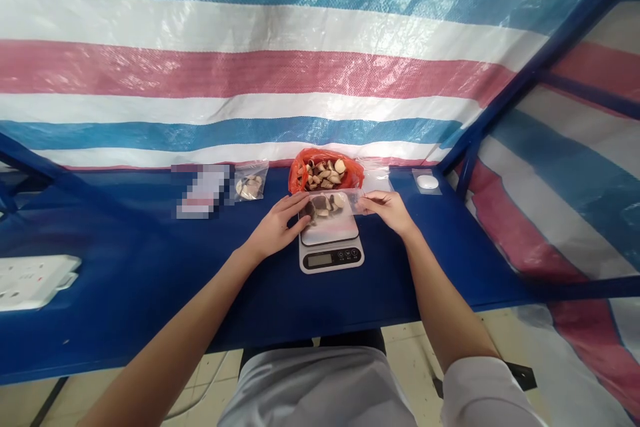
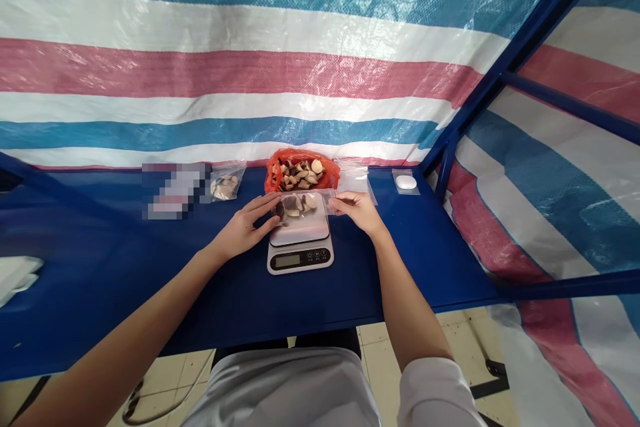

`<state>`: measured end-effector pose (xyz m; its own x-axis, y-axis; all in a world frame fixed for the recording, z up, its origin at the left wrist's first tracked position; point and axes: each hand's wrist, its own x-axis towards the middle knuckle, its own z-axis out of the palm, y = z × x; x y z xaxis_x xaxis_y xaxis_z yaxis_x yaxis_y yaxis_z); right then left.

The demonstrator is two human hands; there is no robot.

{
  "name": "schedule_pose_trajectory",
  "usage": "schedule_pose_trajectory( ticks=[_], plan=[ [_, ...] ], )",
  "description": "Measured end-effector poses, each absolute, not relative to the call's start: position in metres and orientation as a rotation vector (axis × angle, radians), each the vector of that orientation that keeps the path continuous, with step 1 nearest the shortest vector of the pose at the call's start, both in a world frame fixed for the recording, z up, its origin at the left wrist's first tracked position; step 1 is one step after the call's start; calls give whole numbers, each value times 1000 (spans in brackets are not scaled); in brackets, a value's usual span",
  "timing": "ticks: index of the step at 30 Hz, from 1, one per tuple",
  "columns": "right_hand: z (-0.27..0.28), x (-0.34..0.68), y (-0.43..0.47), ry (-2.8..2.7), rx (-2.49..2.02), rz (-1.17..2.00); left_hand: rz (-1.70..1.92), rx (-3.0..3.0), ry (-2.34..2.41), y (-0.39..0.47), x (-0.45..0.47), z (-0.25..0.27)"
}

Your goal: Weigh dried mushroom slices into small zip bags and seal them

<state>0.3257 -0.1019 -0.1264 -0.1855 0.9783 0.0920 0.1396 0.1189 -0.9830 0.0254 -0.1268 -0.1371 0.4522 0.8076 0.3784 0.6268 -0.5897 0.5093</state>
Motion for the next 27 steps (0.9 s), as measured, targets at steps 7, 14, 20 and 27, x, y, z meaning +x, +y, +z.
schedule_pose_trajectory(
  ticks=[7,14,20,27],
  plan=[
    [-128,346,-101,-1462,-1210,1027,920,2343,1355,-129,15,-137],
    [-143,364,-106,-2028,-1496,304,823,2406,1543,-129,-5,-151],
    [-163,362,-114,-2328,-1413,52,545,2521,1643,-132,-1,-156],
    [-170,361,-115,-2369,-1451,51,392,2562,1755,-136,4,-158]
  ],
)
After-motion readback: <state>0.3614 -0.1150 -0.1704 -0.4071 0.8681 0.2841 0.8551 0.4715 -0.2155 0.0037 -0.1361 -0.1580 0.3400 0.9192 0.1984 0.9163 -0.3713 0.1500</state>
